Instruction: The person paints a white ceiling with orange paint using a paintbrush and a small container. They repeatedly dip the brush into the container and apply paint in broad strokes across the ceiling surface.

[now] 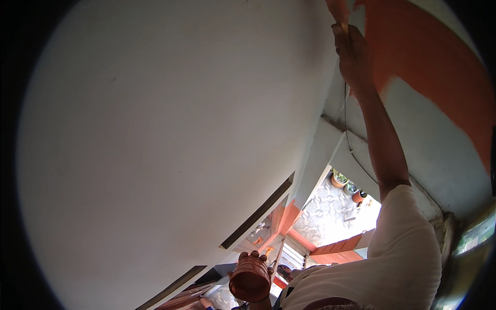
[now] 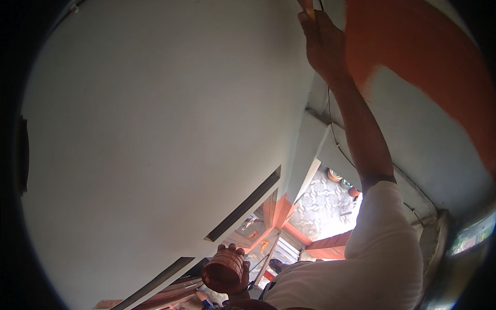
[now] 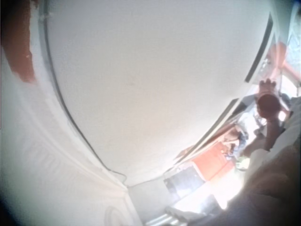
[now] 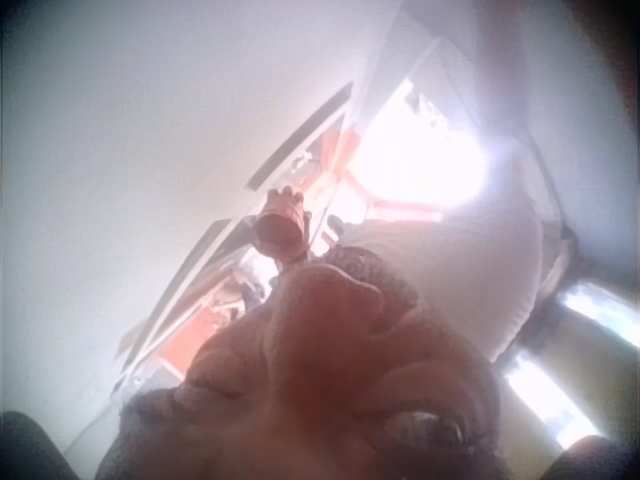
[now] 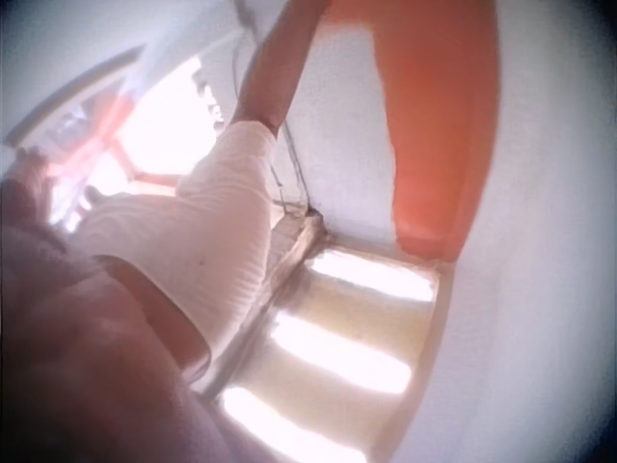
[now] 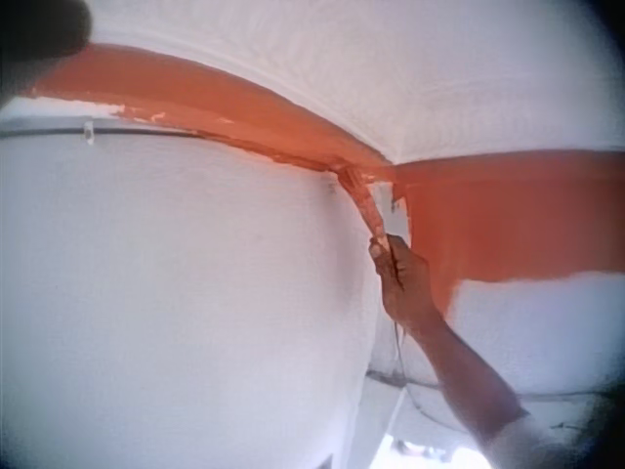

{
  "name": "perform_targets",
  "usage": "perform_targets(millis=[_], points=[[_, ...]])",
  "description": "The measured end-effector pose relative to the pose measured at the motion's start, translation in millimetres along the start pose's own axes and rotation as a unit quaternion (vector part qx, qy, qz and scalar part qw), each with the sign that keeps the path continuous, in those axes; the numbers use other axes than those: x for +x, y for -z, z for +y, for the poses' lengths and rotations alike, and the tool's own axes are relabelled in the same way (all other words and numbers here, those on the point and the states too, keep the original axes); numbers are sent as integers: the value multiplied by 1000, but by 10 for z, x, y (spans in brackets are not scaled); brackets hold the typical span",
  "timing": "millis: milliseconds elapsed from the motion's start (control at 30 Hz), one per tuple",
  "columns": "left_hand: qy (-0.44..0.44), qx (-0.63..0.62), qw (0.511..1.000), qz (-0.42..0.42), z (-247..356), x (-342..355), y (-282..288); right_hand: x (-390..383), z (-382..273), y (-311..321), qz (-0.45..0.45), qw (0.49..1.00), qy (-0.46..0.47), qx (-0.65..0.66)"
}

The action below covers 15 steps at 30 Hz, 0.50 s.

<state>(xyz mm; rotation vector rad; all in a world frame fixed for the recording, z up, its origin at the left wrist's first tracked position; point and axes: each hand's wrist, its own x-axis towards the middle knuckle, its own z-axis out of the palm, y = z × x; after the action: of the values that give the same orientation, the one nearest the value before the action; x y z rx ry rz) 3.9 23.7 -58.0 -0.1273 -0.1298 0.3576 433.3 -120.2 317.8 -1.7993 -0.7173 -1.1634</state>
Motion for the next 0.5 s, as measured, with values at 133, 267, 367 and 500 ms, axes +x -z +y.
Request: perform_targets(millis=[133,267,367,500], points=[[12,-16,1000,2,4,17,56,438,424,321,40,996,43,-71],[12,-13,1000,15,3,45,69,712,880,314,65,994,26,-88],[11,-18,1000,21,-19,44,33,763,1051,294,41,992,-30,-119],[23,-16,1000,13,-3,78,41,777,1193,388,12,962,19,-271]])
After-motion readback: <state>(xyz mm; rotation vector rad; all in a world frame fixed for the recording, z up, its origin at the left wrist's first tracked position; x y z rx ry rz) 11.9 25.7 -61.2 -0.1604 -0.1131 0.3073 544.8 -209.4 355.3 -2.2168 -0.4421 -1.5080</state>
